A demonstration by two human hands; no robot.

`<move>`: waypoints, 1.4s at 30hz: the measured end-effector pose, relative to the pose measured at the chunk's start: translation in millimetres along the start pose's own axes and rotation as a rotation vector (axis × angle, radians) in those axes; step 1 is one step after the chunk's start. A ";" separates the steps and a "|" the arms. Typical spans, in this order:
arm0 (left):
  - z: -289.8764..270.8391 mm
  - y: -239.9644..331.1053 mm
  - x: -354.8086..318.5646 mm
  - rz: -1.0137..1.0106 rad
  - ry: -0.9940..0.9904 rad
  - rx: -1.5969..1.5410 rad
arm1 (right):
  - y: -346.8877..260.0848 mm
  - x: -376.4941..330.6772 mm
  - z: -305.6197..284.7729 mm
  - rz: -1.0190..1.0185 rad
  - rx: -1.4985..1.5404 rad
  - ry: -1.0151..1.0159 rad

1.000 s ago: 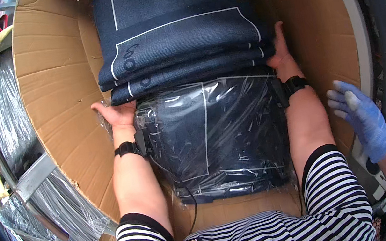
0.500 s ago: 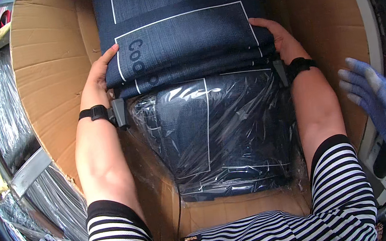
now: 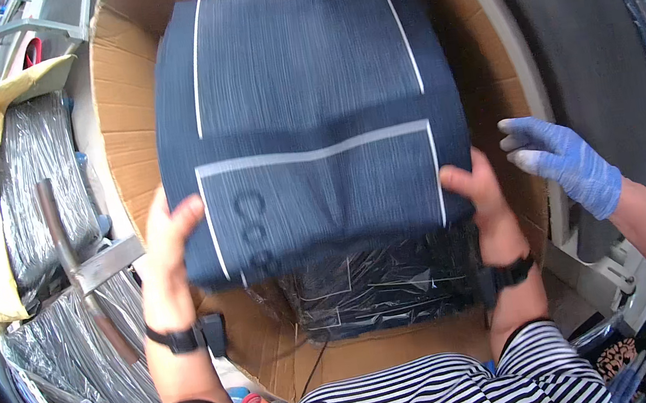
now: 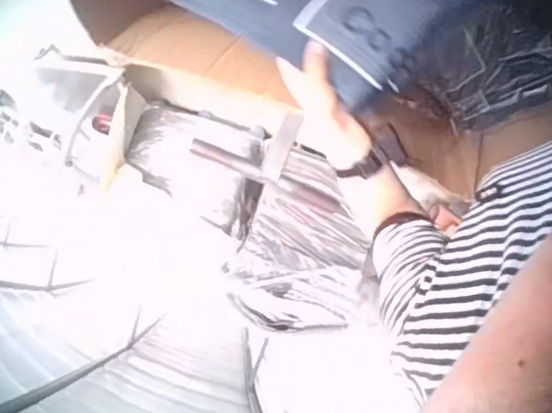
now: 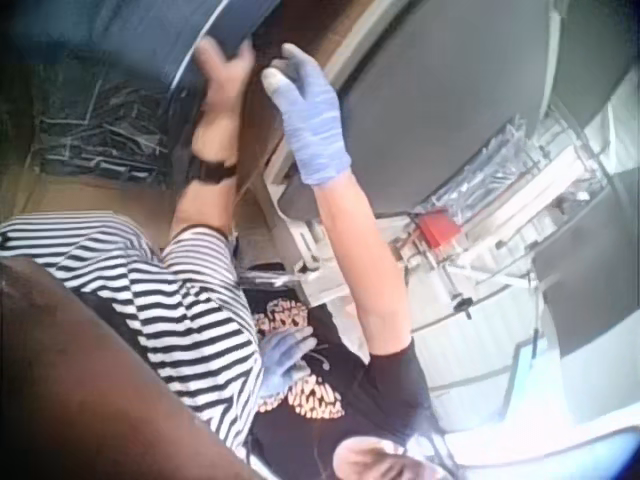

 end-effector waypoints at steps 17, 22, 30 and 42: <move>-2.7 17.3 -239.1 -0.074 -0.108 -0.289 | -77.6 -235.9 40.9 0.175 -0.109 0.024; 1.3 36.3 -267.7 0.008 -0.125 -0.257 | -78.5 -280.6 42.4 0.063 -0.099 0.052; 18.0 99.6 -328.2 0.179 -0.277 -0.227 | -99.4 -411.3 52.0 -0.121 -0.096 0.176; 87.1 143.4 -366.1 0.356 -0.515 -0.112 | -96.8 -550.1 24.0 -0.403 -0.083 0.385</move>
Point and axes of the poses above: each hand's wrist, its own x-axis towards the middle knuckle, its own z-axis out of the palm, y = z × x, the point moved 2 cm from there along x, towards the middle knuckle, and after that the axes turned 7 degrees about x, right-handed, at the moved point
